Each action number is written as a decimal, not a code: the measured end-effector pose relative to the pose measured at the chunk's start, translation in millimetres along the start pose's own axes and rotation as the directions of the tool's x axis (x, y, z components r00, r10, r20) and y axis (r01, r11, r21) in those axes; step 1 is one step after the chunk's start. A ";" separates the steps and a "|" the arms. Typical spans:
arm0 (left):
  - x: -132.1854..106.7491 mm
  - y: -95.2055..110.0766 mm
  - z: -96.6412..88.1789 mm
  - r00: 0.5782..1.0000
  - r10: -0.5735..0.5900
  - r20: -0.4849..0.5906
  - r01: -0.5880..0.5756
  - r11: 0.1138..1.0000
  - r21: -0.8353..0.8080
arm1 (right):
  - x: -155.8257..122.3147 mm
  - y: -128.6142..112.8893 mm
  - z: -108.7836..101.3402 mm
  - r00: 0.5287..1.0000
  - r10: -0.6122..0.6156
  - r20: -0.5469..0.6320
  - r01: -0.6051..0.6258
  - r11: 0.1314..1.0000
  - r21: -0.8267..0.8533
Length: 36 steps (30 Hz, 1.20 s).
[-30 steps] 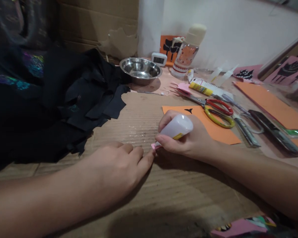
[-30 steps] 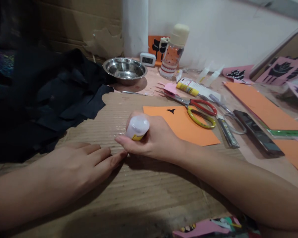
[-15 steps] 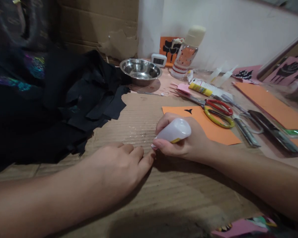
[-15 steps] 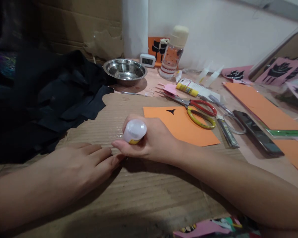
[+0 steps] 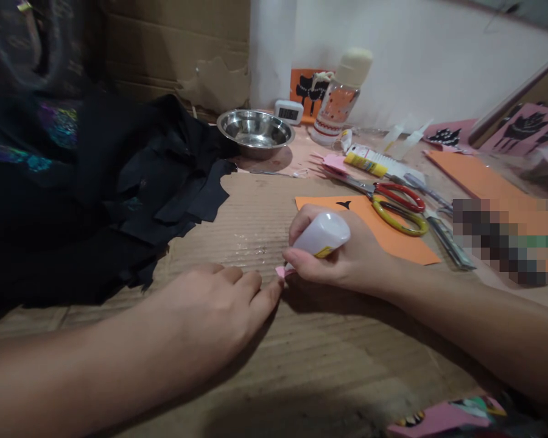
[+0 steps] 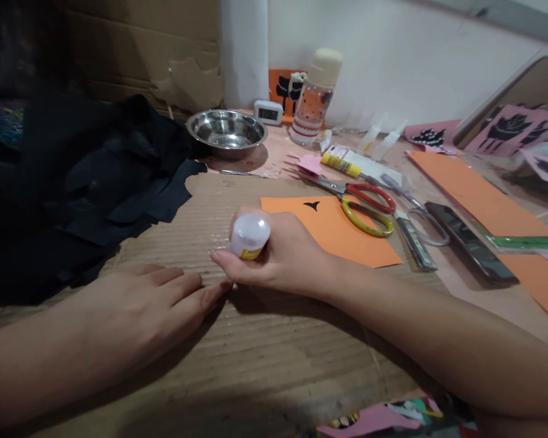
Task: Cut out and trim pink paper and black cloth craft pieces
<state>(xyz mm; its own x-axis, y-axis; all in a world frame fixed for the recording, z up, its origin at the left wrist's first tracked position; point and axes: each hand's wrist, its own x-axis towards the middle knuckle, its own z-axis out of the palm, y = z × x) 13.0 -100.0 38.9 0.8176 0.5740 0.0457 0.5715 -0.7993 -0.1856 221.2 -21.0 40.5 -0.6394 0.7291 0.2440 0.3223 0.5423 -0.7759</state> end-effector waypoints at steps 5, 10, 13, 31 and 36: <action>-0.5 -0.3 1.1 1.000 0.001 0.007 -0.001 1.000 -0.014 | 0.5 0.1 0.2 0.998 -0.016 0.055 0.015 1.000 0.019; -0.7 0.7 2.9 1.000 0.015 0.001 -0.015 1.000 -0.005 | 0.9 -0.9 -2.4 1.000 -0.003 0.026 0.004 0.999 -0.036; -0.2 0.4 5.5 0.999 0.021 -0.033 -0.022 1.000 -0.020 | 1.5 -1.7 -3.8 0.999 -0.026 0.031 0.029 0.995 -0.099; 0.3 -0.2 -0.6 0.995 0.026 -0.094 -0.027 1.000 -0.005 | 7.2 1.5 -22.8 0.954 -0.129 -0.272 0.185 0.964 0.191; -0.1 2.3 4.6 0.995 0.022 -0.094 -0.019 0.999 0.038 | 26.3 10.1 -56.8 0.932 -0.033 -0.362 0.178 0.910 0.374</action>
<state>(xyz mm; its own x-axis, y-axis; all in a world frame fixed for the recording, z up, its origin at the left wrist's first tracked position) 13.9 -101.1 34.0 0.8330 0.5368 0.1341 0.5532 -0.8025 -0.2236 247.2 27.3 72.1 -0.3535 0.8123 0.4638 -0.0818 0.4671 -0.8804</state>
